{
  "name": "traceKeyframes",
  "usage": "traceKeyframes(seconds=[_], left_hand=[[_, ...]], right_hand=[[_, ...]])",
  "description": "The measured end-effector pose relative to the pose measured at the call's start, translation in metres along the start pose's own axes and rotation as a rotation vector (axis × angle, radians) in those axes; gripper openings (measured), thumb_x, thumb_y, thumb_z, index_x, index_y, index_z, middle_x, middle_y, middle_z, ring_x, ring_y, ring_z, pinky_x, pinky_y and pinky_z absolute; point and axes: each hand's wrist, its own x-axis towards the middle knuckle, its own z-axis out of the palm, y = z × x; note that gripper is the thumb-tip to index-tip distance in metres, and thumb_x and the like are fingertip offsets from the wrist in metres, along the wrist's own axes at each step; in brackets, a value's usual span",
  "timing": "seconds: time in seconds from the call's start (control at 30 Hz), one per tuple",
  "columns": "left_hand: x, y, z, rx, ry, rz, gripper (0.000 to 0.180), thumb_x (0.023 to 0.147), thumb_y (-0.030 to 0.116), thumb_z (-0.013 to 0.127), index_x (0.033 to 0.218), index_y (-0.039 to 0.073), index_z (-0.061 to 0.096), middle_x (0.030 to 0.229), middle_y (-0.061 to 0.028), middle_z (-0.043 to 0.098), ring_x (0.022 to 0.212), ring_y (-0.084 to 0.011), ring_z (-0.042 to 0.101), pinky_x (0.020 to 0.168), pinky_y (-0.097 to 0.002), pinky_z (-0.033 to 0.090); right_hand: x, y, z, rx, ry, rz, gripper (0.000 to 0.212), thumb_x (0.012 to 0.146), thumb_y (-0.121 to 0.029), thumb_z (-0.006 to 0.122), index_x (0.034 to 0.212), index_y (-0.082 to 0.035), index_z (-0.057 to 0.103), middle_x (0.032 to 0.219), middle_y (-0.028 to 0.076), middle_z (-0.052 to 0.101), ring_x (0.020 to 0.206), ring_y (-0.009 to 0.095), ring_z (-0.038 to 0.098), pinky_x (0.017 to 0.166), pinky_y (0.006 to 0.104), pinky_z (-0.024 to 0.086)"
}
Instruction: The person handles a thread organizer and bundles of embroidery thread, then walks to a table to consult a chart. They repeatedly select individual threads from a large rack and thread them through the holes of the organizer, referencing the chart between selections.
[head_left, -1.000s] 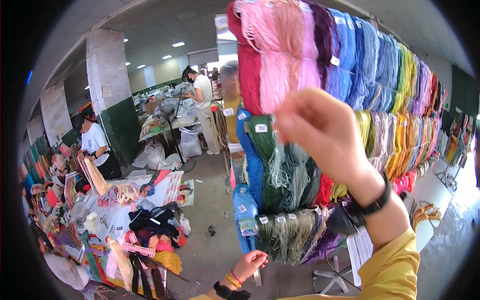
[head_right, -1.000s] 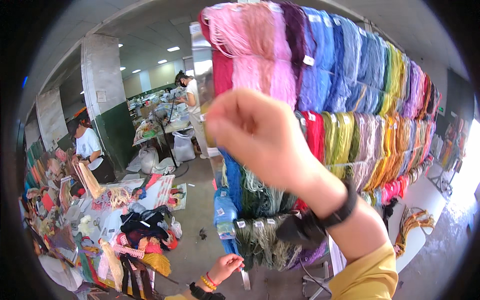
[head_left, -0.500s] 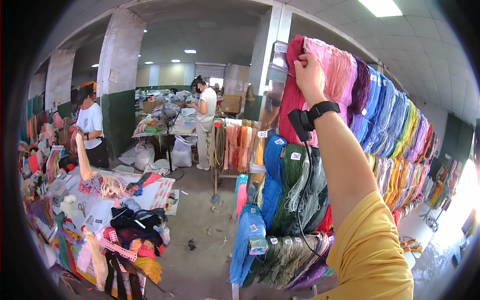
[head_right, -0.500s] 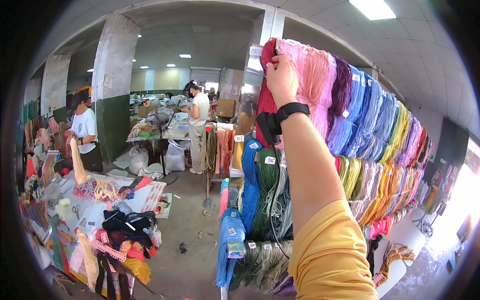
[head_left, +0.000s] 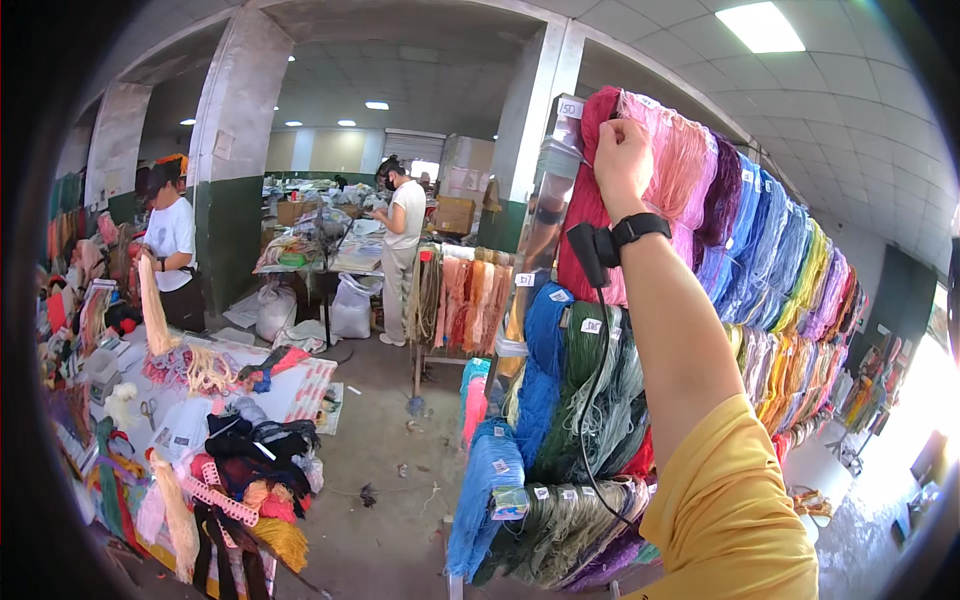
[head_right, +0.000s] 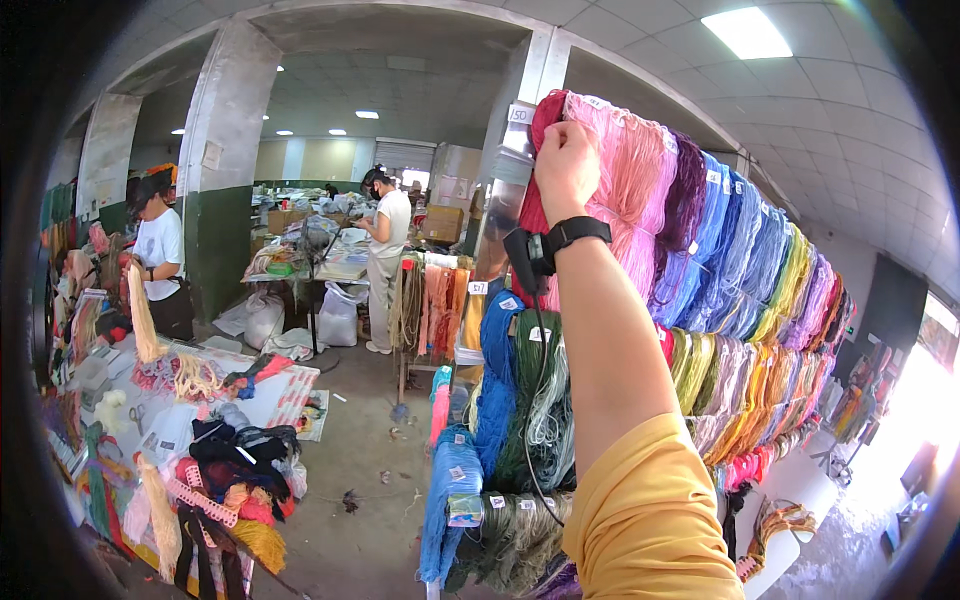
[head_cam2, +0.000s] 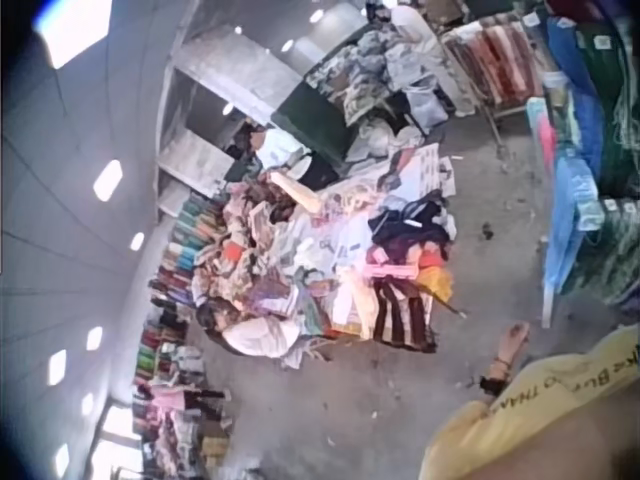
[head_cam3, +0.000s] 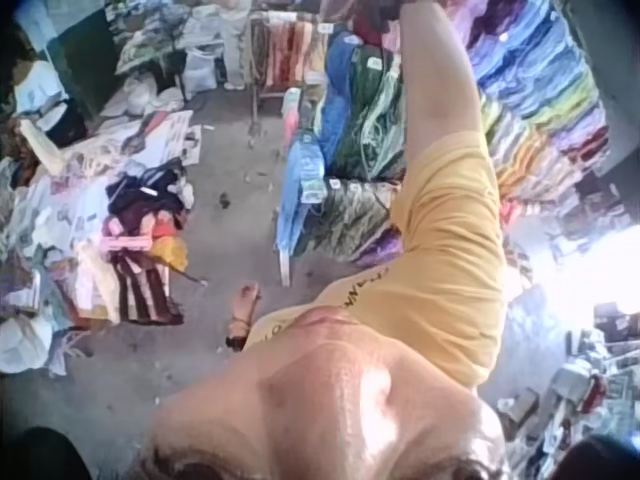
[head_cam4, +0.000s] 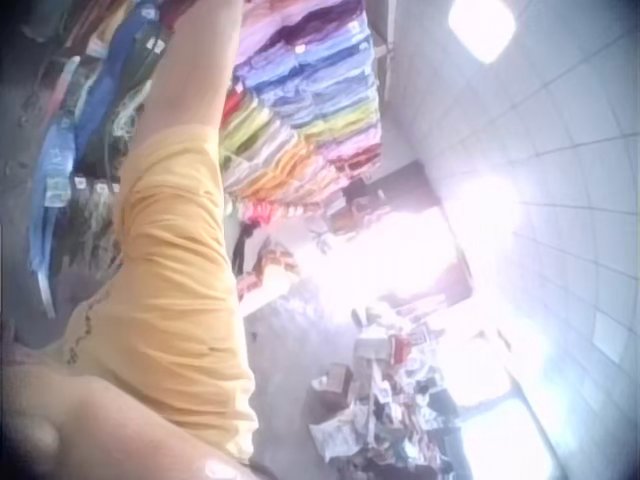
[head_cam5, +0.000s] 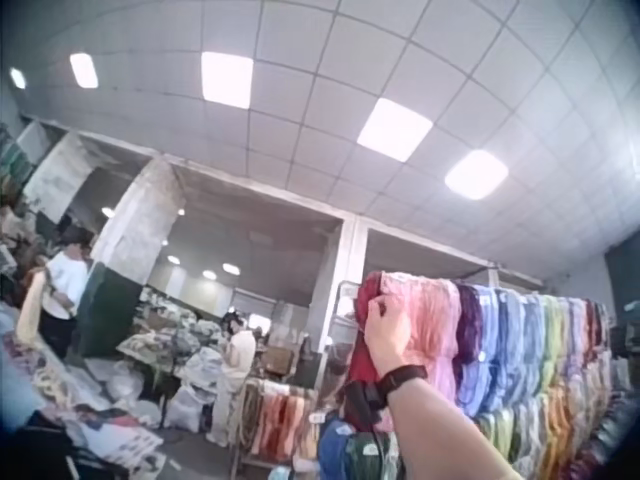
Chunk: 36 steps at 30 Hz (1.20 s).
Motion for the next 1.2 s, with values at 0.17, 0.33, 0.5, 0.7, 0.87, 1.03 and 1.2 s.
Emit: traceKeyframes(seconds=[0.17, 0.33, 0.5, 0.7, 0.87, 1.03, 1.2], left_hand=[[0.015, 0.031, 0.008, 0.261, 0.044, 0.494, 0.022, 0.081, 0.024, 0.054, 0.090, 0.004, 0.056, 0.073, -0.0082, 0.059, 0.064, -0.0140, 0.056, 0.058, -0.0263, 0.045], [0.021, 0.158, 0.014, 0.277, 0.346, 0.930, 0.015, 0.077, 0.004, 0.054, 0.092, 0.001, 0.054, 0.076, -0.0044, 0.054, 0.061, -0.0100, 0.050, 0.053, -0.0225, 0.042], [-0.014, 0.333, 0.103, 0.068, 0.155, 1.598, 0.031, 0.077, 0.000, 0.048, 0.108, -0.002, 0.046, 0.115, -0.0156, 0.044, 0.087, -0.0193, 0.047, 0.072, -0.0263, 0.040], [-0.032, 0.334, 0.200, -0.091, -0.327, 1.484, 0.038, 0.080, 0.003, 0.048, 0.117, 0.000, 0.040, 0.118, -0.0116, 0.042, 0.086, -0.0141, 0.050, 0.070, -0.0230, 0.039], [-0.023, 0.231, 0.271, 0.248, -0.729, 1.024, 0.017, 0.078, 0.002, 0.049, 0.094, 0.003, 0.054, 0.085, -0.0029, 0.057, 0.069, -0.0088, 0.051, 0.062, -0.0210, 0.041], [-0.047, 0.146, 0.348, 0.362, -1.079, 0.528, 0.014, 0.081, 0.008, 0.051, 0.092, 0.002, 0.055, 0.076, -0.0044, 0.059, 0.067, -0.0084, 0.055, 0.062, -0.0222, 0.044], [-0.083, 0.097, 0.399, 0.542, -1.114, 0.184, 0.018, 0.081, 0.008, 0.051, 0.094, -0.004, 0.052, 0.076, -0.0056, 0.059, 0.067, -0.0084, 0.055, 0.062, -0.0221, 0.046]], right_hand=[[-0.020, -0.014, -0.006, 0.254, -0.055, -0.439, 0.007, 0.073, -0.011, 0.055, 0.073, -0.004, 0.058, 0.088, 0.011, 0.054, 0.078, 0.023, 0.053, 0.066, 0.0303, 0.044], [-0.086, -0.043, -0.072, 0.447, -0.454, -0.621, 0.006, 0.073, -0.007, 0.053, 0.076, -0.003, 0.052, 0.097, 0.014, 0.054, 0.087, 0.031, 0.053, 0.071, 0.0345, 0.045], [-0.162, -0.029, -0.179, 0.616, -0.955, -0.676, 0.006, 0.075, -0.001, 0.054, 0.078, -0.001, 0.049, 0.080, 0.010, 0.052, 0.073, 0.026, 0.052, 0.062, 0.0300, 0.044], [-0.139, 0.021, -0.334, 0.532, -1.226, 0.169, 0.008, 0.075, -0.002, 0.055, 0.082, -0.002, 0.052, 0.073, 0.004, 0.051, 0.071, 0.014, 0.054, 0.060, 0.0263, 0.044], [-0.097, 0.156, -0.544, -0.071, -0.758, 0.812, 0.009, 0.084, -0.014, 0.047, 0.080, -0.006, 0.048, 0.070, -0.002, 0.043, 0.064, 0.006, 0.044, 0.059, 0.0211, 0.039], [-0.047, 0.240, -0.885, -0.795, 0.054, 0.566, 0.016, 0.082, -0.018, 0.049, 0.081, -0.005, 0.058, 0.069, -0.001, 0.052, 0.059, 0.007, 0.049, 0.056, 0.0208, 0.043], [-0.109, 0.264, -0.804, -0.602, -0.157, 0.527, 0.030, 0.085, -0.023, 0.048, 0.104, 0.000, 0.054, 0.087, 0.007, 0.059, 0.078, 0.015, 0.057, 0.071, 0.0254, 0.046]])
